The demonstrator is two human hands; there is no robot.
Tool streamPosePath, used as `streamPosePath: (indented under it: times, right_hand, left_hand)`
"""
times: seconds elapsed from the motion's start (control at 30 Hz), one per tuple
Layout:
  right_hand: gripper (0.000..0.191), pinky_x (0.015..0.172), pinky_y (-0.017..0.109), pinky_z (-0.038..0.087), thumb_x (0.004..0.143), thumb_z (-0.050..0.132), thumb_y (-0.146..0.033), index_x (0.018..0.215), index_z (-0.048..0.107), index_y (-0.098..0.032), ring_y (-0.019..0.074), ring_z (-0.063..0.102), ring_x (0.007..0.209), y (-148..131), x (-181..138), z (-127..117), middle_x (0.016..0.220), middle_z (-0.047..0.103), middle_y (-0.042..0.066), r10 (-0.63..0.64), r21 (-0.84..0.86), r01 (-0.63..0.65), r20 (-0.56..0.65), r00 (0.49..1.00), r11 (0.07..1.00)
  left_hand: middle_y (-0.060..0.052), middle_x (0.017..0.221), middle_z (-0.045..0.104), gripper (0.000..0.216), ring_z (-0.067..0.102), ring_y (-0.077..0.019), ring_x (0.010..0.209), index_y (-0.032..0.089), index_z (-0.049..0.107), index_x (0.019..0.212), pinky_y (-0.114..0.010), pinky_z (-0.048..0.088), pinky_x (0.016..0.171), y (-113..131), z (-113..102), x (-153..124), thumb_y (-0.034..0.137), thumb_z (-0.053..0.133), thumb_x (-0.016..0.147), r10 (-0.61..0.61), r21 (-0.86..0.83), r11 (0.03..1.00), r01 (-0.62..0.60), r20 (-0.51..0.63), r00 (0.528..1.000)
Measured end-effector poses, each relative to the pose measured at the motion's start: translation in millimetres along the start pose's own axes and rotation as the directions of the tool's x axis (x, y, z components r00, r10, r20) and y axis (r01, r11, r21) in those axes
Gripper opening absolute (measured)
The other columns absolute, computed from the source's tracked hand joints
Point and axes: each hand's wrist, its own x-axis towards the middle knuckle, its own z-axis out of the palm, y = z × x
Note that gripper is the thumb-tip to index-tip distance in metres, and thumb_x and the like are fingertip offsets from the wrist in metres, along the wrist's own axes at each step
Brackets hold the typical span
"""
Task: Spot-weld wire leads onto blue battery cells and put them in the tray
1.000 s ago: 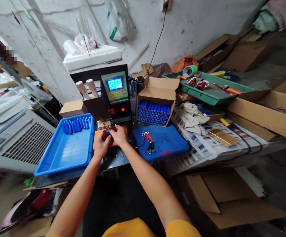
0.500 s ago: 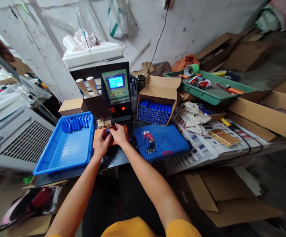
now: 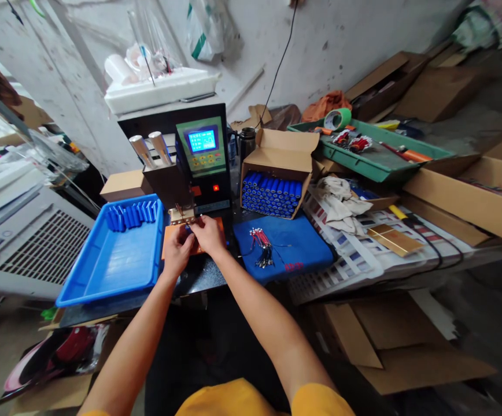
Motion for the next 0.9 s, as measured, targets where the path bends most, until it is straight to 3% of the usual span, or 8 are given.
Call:
streamPosePath:
  times: [0.37, 0.7, 0.9]
  right_hand:
    - [0.011, 0.071, 0.028, 0.048, 0.075, 0.061, -0.028, 0.076, 0.062, -0.017, 0.017, 0.062, 0.075, -4, -2, -8, 0.077, 0.068, 0.003, -0.007, 0.139, -0.006, 0.087, 0.996, 0.99]
    - [0.017, 0.061, 0.025, 0.04, 0.074, 0.06, -0.031, 0.064, 0.057, -0.017, 0.0133, 0.052, 0.064, 0, -13, -23, 0.065, 0.059, -0.001, -0.058, -0.078, 0.067, 0.115, 0.992, 0.995]
    - [0.02, 0.058, 0.024, 0.034, 0.072, 0.059, -0.029, 0.057, 0.052, -0.018, 0.0115, 0.045, 0.058, -3, -13, -22, 0.057, 0.051, -0.004, -0.052, -0.088, 0.062, 0.106, 0.993, 0.994]
  left_hand:
    - [-0.007, 0.097, 0.071, 0.031, 0.067, -0.0184, 0.084, 0.017, 0.061, 0.113, -0.032, 0.052, 0.081, 7, 0, -2, 0.03, 0.057, 0.085, 0.025, 0.061, 0.998, -0.025, -0.001, 1.0]
    - [-0.005, 0.089, 0.07, 0.027, 0.065, -0.0173, 0.079, 0.018, 0.064, 0.104, -0.029, 0.051, 0.075, 4, 1, -2, 0.033, 0.061, 0.082, 0.019, 0.058, 0.998, -0.018, -0.022, 1.0]
    - [-0.005, 0.091, 0.07, 0.029, 0.065, -0.0159, 0.078, 0.017, 0.063, 0.105, -0.03, 0.052, 0.076, 9, 0, -1, 0.035, 0.061, 0.082, 0.046, 0.022, 0.999, -0.045, -0.017, 0.999]
